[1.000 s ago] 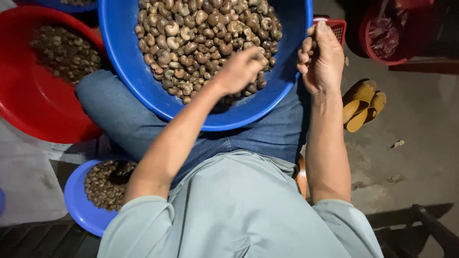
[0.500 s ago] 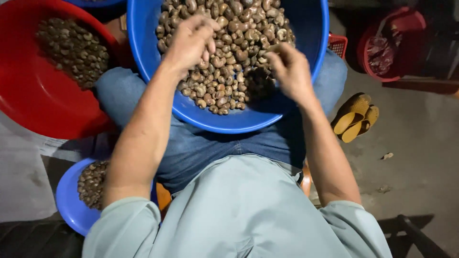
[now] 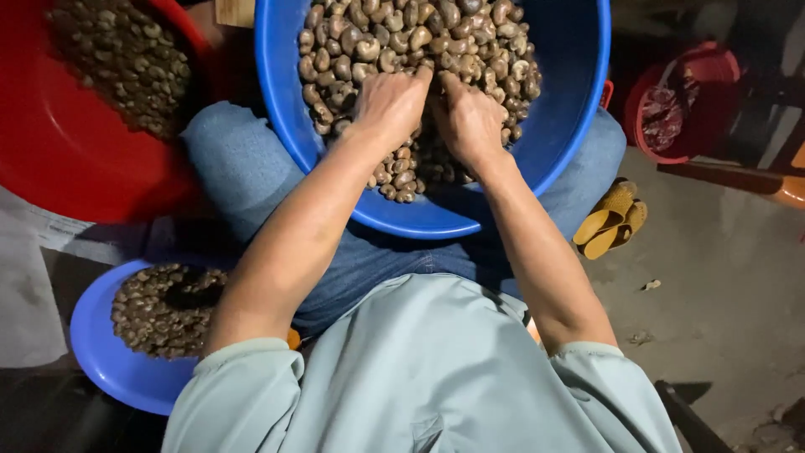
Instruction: Manually sorting nuts by sifting through a large bowl and transferring selected items to separate containers.
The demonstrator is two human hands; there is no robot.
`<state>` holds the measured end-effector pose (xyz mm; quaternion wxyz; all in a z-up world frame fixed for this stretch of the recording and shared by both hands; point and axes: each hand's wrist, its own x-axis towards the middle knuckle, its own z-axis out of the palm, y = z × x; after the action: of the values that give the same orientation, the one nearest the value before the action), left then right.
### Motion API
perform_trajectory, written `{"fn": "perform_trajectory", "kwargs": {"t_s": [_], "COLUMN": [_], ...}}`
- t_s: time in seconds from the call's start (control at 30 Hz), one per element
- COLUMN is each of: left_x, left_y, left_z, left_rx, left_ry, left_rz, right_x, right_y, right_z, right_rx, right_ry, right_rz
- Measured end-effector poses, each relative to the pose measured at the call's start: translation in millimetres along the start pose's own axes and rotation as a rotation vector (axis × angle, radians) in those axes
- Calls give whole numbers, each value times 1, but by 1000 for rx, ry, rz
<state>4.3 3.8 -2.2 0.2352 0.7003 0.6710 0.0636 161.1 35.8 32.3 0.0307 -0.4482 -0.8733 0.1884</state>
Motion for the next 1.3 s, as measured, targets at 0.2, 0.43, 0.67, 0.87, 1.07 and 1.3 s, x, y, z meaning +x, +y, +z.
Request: {"fn": "perform_trajectory", "kwargs": {"t_s": [0.2,0.43,0.67,0.87,1.07,1.3], "left_x": [-5,5,2,-3,-1,-18], "left_y": [6,-1,6,14,10,11], "left_z": [-7,23,16,-29,-48,-95], "left_rx": [-412,142,202,-387,-1171,-1793], "left_ry": [-60,47,14,-183,29,147], "left_rz": [-233,143,152,-170,-103,5], "right_x": [-3,-25,-32,-26,-14,-6], "right_y": [0,1,15,13,13,28], "right_z": [-13,-71,-84,-78,-46,11], "right_rx": [145,1390,1710,1211,389,-291], "right_ry": [13,-40,145,79,-12,122], "right_rz": [66,643,541,574,224,-88]}}
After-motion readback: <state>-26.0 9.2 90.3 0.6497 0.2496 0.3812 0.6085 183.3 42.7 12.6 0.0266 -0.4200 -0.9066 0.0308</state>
